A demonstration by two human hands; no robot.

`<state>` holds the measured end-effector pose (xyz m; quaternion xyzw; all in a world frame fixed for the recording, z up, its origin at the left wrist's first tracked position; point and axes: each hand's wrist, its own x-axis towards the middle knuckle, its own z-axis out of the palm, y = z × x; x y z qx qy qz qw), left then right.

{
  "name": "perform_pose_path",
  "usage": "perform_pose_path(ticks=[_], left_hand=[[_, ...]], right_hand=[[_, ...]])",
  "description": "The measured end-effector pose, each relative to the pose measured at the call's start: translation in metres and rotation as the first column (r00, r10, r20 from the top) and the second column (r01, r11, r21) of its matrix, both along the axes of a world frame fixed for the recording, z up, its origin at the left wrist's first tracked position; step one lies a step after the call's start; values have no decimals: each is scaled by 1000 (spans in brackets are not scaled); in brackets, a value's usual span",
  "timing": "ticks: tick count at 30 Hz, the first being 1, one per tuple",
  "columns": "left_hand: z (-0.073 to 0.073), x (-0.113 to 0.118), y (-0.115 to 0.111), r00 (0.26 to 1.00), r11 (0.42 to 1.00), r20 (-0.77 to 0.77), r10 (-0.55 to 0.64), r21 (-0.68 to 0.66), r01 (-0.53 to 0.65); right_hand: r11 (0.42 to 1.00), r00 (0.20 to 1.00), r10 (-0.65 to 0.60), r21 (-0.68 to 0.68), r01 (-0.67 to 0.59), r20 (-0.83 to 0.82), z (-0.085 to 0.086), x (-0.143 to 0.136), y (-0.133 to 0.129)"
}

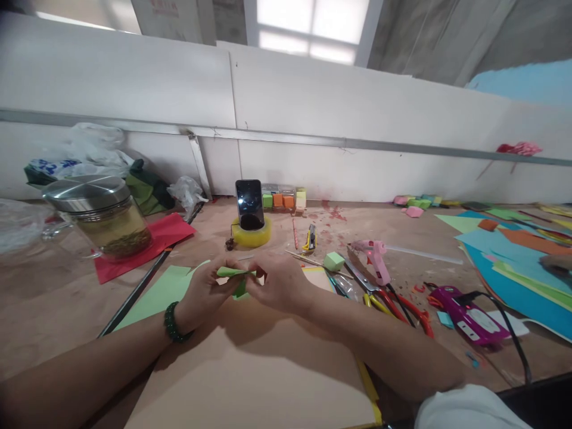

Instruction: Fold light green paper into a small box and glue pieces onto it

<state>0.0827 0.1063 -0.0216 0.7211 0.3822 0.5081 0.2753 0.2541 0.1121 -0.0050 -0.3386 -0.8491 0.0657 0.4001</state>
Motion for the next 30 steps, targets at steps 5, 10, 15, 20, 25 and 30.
perform_pose_path(ticks=[5, 10, 15, 20, 25, 30], left_hand=[[-3, 2, 5, 995, 996, 93, -27, -81, 34], [-4, 2, 6, 992, 993, 122, -19, -110, 33], [-5, 1, 4, 997, 999, 66, 32, -43, -29], [-5, -2, 4, 995, 998, 93, 40, 41, -44], [-9, -4, 5, 987, 991, 159, -21, 137, -1], [-10, -6, 4, 996, 977, 78, -40, 210, 23]], right_hand=[[996, 997, -72, -42, 72, -2, -4, 2, 4], [996, 997, -76, 41, 76, 0, -7, 4, 6], [989, 998, -58, 132, 59, -11, -8, 3, 7], [986, 999, -36, 162, 39, -22, -4, 4, 4], [980, 999, -42, 195, 46, -20, 3, 4, -3], [978, 995, -101, 187, 98, 7, 3, 1, -3]])
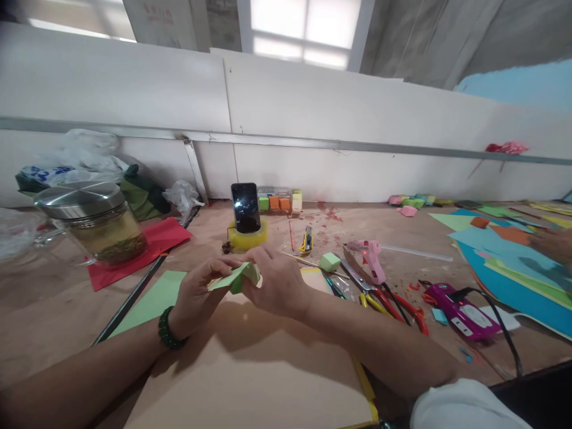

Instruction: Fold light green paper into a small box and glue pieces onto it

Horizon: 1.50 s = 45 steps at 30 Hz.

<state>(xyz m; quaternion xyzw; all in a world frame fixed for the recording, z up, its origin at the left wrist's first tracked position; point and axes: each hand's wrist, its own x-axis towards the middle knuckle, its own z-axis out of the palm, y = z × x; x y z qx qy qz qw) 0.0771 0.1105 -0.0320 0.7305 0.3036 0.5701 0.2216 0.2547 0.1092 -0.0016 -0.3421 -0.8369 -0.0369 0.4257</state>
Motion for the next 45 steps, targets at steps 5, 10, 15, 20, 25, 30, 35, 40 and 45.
perform_pose_path(ticks=[5, 10, 15, 20, 25, 30, 35, 40, 45], left_hand=[[2, 1, -3, 998, 997, -38, 45, -54, -47], [5, 4, -4, 997, 994, 5, 79, -80, -79], [6, 3, -7, 997, 997, -37, 63, -33, -64], [9, 2, -9, 995, 998, -92, 30, 64, -25], [10, 2, -10, 992, 992, -123, 37, 124, -21], [9, 3, -11, 987, 996, -147, 62, 75, -51], [8, 1, -9, 986, 996, -143, 90, 3, -90], [7, 2, -5, 977, 989, -175, 120, -68, -134], [7, 6, -1, 986, 975, -166, 14, -217, -50]], right_hand=[[997, 997, 75, -9, -75, -13, -4, 1, 5], [999, 997, 50, 22, -49, -56, -9, 1, 6], [994, 997, 63, 91, -58, -55, -10, 2, 5], [987, 996, 86, 139, -81, -35, -7, 3, 4], [980, 993, 115, 167, -108, -30, -8, 4, 4], [986, 996, 93, 136, -91, -4, -8, 4, 4], [999, 997, 32, 36, -35, 75, -6, 3, 3], [999, 990, -42, -1, 42, 132, -6, 3, 4], [997, 981, -67, -15, 70, 182, -10, 4, 9]])
